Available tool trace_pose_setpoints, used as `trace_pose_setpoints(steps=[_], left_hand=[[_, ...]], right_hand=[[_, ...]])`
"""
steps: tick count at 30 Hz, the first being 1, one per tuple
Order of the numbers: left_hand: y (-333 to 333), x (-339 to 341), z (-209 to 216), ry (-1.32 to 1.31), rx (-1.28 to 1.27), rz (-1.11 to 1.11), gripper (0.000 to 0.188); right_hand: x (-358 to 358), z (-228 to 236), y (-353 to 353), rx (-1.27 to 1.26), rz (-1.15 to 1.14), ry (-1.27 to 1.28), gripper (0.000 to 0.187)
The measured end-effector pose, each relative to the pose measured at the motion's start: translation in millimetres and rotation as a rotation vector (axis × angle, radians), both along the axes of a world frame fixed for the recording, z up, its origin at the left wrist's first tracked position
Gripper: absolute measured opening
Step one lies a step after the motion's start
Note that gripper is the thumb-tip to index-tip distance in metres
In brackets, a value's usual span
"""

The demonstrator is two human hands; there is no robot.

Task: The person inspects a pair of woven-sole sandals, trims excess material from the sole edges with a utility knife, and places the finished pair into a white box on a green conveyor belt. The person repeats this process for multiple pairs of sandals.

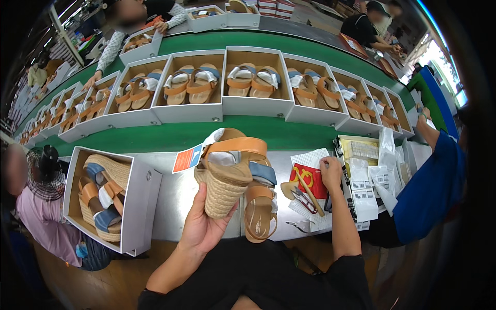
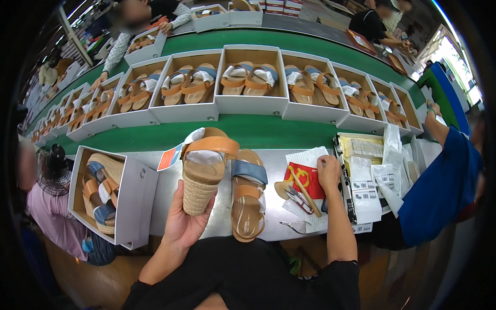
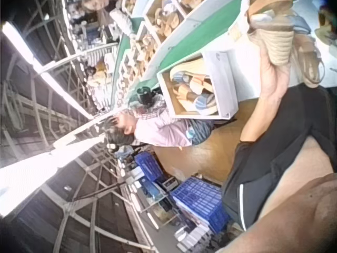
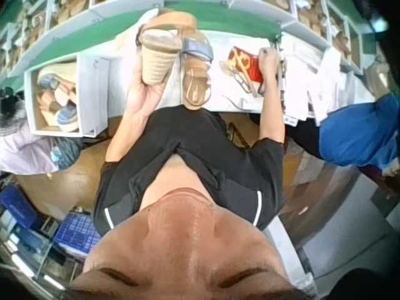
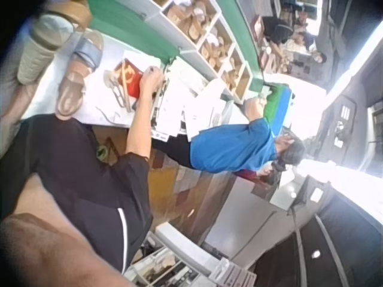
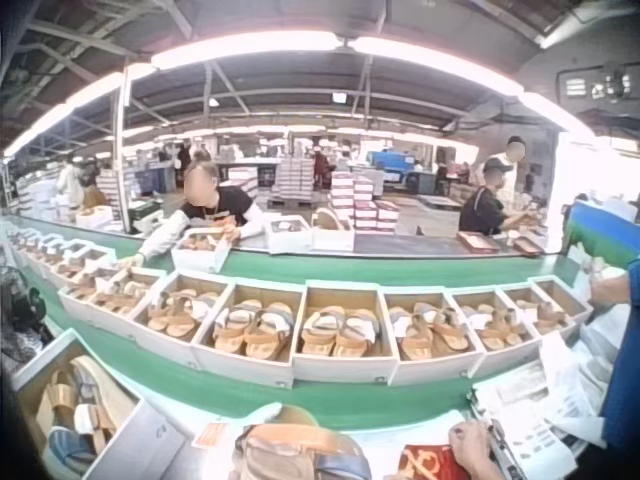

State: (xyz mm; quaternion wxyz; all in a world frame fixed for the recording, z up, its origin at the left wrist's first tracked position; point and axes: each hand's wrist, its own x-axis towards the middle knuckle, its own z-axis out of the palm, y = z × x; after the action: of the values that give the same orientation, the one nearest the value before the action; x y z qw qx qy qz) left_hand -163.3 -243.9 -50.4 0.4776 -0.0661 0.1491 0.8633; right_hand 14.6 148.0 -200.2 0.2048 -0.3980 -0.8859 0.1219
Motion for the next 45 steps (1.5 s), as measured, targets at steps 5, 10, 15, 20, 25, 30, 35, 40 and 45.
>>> trace_pose_setpoints(steps=[5,10,15,20,25,30,35,40,45], left_hand=[[3,5,12,0.159,-0.206,0.06,0.048],[18,15,17,0.432,-0.368,0.217,0.05],[16,17,17,0.53,-0.415,0.365,0.056],[9,7,11,0.517,-0.432,0.436,0.064],[4,-7,-5,0.378,-0.302,0.303,0.057],[-9,-15,-72,0.019,-0.065,0.119,0.045],[-21,12,-108,-0.07,-0.348,-0.06,0.032],[-48,-11,-112,1.081,-1.264,-0.37,0.022],[-28,-67,-124,1.511,-1.411,0.216,0.02]], right_hand=[[-52,72,-67,0.08,0.177,0.335,0.012],[-91,198,-195,0.092,0.786,0.613,0.017],[-99,206,-210,0.204,0.903,0.534,0.028],[-99,214,-213,0.367,0.945,0.362,0.038],[-82,190,-180,0.231,0.617,0.543,0.035],[-75,158,-153,-0.361,0.412,0.435,0.03],[-57,115,-77,-0.242,0.205,0.323,0.039],[-75,82,57,0.093,-0.056,0.383,0.038],[-75,57,198,0.224,-0.155,0.112,0.038]])
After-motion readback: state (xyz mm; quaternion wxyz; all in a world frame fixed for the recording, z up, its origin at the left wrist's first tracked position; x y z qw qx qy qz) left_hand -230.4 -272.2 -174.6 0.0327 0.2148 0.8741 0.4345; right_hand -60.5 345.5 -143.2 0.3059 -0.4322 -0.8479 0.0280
